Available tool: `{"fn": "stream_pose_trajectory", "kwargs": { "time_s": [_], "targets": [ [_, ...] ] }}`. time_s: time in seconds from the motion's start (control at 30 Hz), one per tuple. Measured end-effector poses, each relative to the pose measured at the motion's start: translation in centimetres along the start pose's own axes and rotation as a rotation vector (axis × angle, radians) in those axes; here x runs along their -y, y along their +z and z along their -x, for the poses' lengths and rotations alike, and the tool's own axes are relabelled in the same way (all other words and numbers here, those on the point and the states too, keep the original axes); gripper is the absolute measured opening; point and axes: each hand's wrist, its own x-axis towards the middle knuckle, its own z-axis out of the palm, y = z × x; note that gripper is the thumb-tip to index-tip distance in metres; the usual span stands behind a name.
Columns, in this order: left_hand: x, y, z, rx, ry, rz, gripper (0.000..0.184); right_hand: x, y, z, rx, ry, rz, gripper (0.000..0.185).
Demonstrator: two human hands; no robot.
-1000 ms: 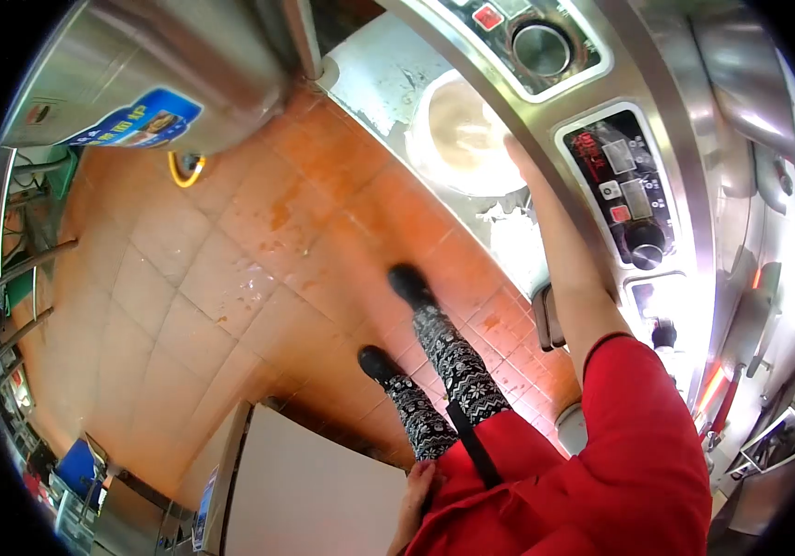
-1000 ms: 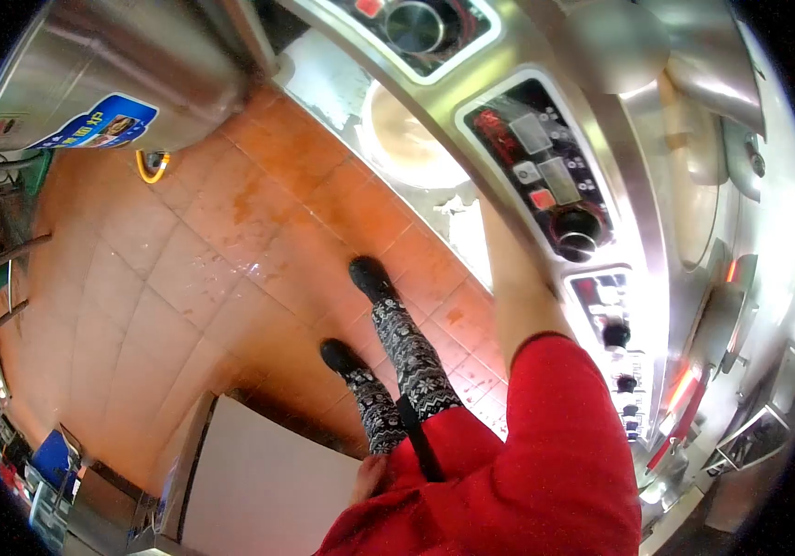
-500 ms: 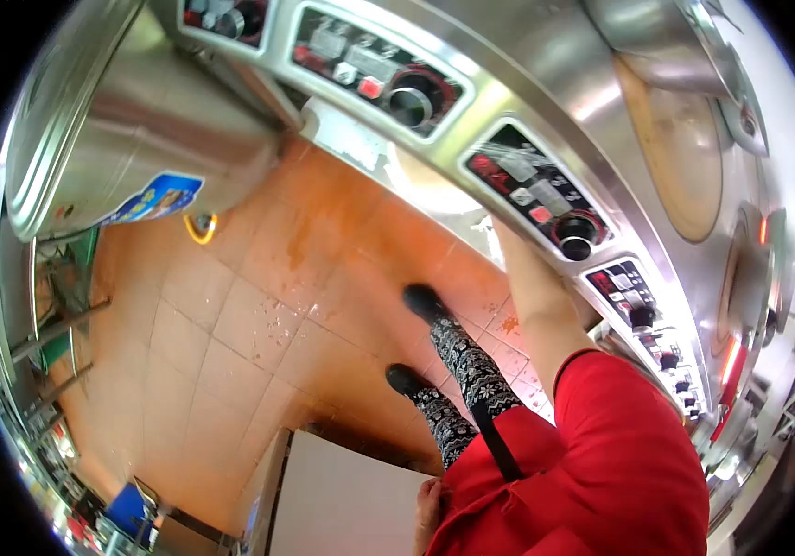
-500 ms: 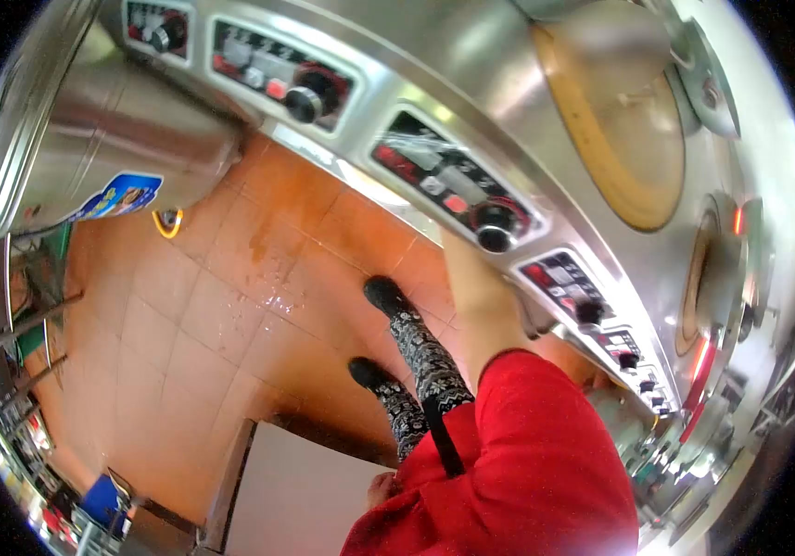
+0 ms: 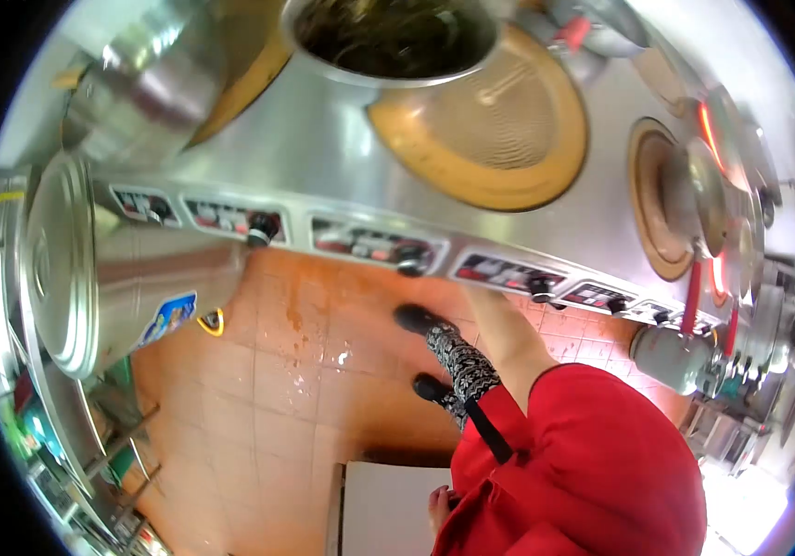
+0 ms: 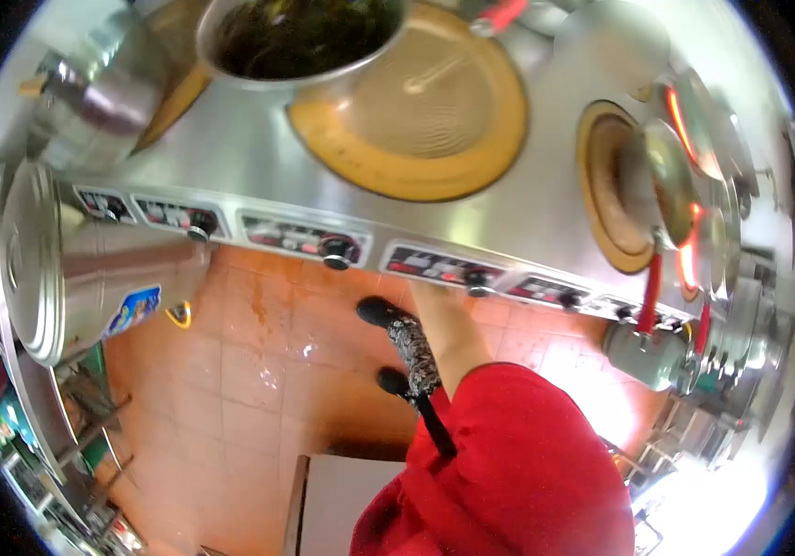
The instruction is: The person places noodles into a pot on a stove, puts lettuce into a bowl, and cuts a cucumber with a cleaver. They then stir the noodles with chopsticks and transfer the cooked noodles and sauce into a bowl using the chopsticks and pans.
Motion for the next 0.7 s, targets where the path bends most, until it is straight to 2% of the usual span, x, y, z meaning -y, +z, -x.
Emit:
{"fn": "stream_pose_trajectory", "kwargs": {
  "time_s": [0.1,0.2,0.23,0.3,0.33,0.37,0.4,0.47,0.5,0.53,0.57,0.67,0.7],
  "targets": [
    [2.0,-1.5,-1.8,-0.033,0.165,-0.222,0.03,2.5,-9.7,5.2,0.002,0.014,-0.143,0.034],
    [9.8,-6.6,-9.7,-0.111,0.081,-0.069,0.027,6.7,-23.2,12.8,-0.013,-0.059,-0.314,0.032],
    [6.9,-6.5,-8.7,-0.041,0.085,0.13,0.024,8.6,-28.8,16.3,-0.037,-0.128,-0.374,0.032],
    [0.5,-4.5,-4.3,0.007,0.239,-0.041,0.023,13.1,-41.4,25.0,-0.177,-0.327,-0.413,0.03],
    [-1.0,-4.1,-4.1,0.032,0.326,-0.137,0.022,15.9,-47.1,30.7,-0.425,-0.38,-0.288,0.034],
    [-2.6,-3.5,-3.9,0.067,0.411,-0.248,0.021,18.2,-51.0,35.3,-0.422,-0.705,-0.398,0.034],
    [-3.8,-2.4,-3.5,0.105,0.5,-0.359,0.02,21.4,-54.8,40.4,-0.43,-0.903,-0.333,0.036],
    [-6.4,0.5,-2.8,0.184,0.72,-0.622,0.02,32.3,-57.5,52.2,-0.32,-1.013,-0.195,0.035],
    [-7.2,2.9,-1.9,0.208,0.844,-0.758,0.019,36.5,-52.6,56.3,-0.297,-1.238,-0.179,0.035],
    [-8.8,4.7,-0.3,0.222,0.932,-0.897,0.019,40.7,-54.4,57.5,-0.426,-1.224,0.021,0.037],
    [-9.9,7.5,0.9,0.25,1.057,-1.013,0.019,44.7,-52.0,59.2,-0.442,-1.227,-0.069,0.036],
    [-13.4,15.4,4.7,0.301,1.387,-1.248,0.02,52.5,-44.4,60.3,-0.449,-1.242,0.092,0.056],
    [-14.7,18.1,6.0,0.311,1.481,-1.296,0.021,54.5,-42.9,59.8,-0.476,-1.227,0.259,0.058]
  ]
}}
